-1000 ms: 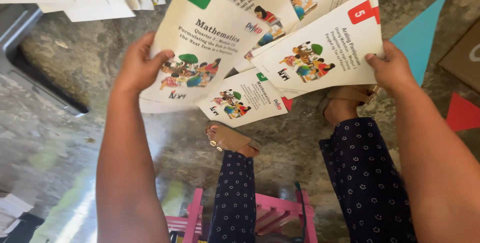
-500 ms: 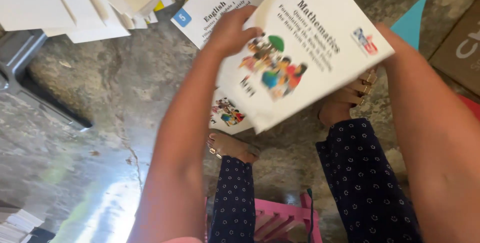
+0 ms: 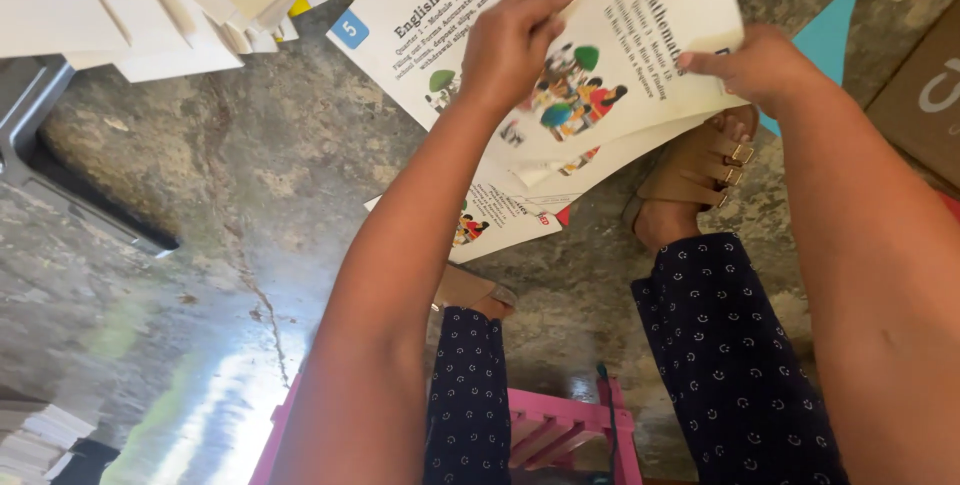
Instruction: Cleaning and sorting educational booklets on a table and then on the floor
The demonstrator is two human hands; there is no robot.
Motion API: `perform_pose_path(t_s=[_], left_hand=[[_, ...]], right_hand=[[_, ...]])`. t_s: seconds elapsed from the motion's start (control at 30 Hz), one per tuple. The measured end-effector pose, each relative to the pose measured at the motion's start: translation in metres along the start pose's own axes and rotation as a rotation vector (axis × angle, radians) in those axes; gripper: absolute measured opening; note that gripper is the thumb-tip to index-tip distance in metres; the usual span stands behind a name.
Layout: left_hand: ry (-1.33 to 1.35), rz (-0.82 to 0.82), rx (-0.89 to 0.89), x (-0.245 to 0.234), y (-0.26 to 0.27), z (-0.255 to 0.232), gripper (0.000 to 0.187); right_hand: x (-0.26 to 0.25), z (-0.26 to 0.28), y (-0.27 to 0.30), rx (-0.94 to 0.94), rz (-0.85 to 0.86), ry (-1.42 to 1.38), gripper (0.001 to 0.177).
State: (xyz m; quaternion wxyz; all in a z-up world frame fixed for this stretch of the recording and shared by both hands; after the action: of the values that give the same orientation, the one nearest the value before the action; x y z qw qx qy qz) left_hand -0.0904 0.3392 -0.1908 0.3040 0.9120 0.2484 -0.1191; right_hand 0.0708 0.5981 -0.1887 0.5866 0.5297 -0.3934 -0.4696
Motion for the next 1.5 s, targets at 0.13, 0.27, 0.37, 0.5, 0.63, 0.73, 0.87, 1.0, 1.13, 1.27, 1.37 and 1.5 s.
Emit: perform_pose_path(t_s=[0.13, 0.27, 0.37, 0.5, 0.63, 0.73, 0.87, 1.0, 1.13, 1.27, 1.37, 1.5], left_hand=[[0.035, -0.229, 0.082, -0.042, 0.020, -0.017, 0.032], [-0.069, -0.610, -0.147, -0.039, 0.129, 0.059, 0.023], [-0.345, -0.307, -0.486, 0.048, 0.233, 0.167, 0.050], [-0.505, -0.090, -0.625, 0.091, 0.276, 0.180, 0.098], [-0.570, 0.041, -0.878, 0.070, 0.245, 0.183, 0.086], [-0.470, 0.189, -0.862, 0.063, 0.238, 0.205, 0.060], [-0.277, 0.361, -0.639, 0.053, 0.241, 0.184, 0.031], [-0.252, 0.407, -0.557, -0.011, 0.250, 0.118, 0.025], [-0.407, 0.316, -0.488, -0.128, 0.254, 0.037, 0.017], [-0.426, 0.452, -0.482, -0.198, 0.223, -0.025, 0.010], [-0.141, 0.514, -0.164, -0.165, 0.157, -0.022, 0.021], [-0.002, 0.424, -0.234, -0.056, 0.076, 0.020, 0.064]], right_hand=[[-0.007, -0.018, -0.013, -0.058, -0.053, -0.082, 0.046], [-0.010, -0.027, -0.018, -0.113, -0.066, -0.071, 0.041], [0.001, 0.012, 0.019, 0.084, 0.103, 0.117, 0.045], [0.029, 0.006, -0.003, 0.073, 0.178, 0.309, 0.051], [0.033, -0.038, -0.044, -0.092, 0.010, 0.095, 0.037], [0.025, -0.008, 0.006, -0.108, -0.031, 0.040, 0.035], [-0.027, -0.052, -0.001, -0.254, -0.160, -0.029, 0.034], [-0.037, -0.030, 0.042, -0.088, -0.141, -0.032, 0.046], [-0.040, -0.039, 0.025, -0.140, -0.147, -0.055, 0.045], [-0.024, -0.012, 0.028, -0.043, -0.044, -0.080, 0.045], [-0.009, 0.017, 0.031, -0.124, 0.038, -0.020, 0.043], [0.003, 0.064, 0.039, -0.082, 0.080, -0.025, 0.056]])
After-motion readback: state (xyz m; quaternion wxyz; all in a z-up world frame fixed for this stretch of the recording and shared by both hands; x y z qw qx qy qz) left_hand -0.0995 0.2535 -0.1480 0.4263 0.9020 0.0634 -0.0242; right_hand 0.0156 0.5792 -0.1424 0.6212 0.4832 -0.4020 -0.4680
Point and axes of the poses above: each hand's wrist, its own y-axis away from the middle knuckle, its own x-axis out of the palm, z = x × y, the point moved 6 cm from there along -y, towards the middle knuckle, and after that the axes turned 13 degrees about z, right-handed, at the moved point
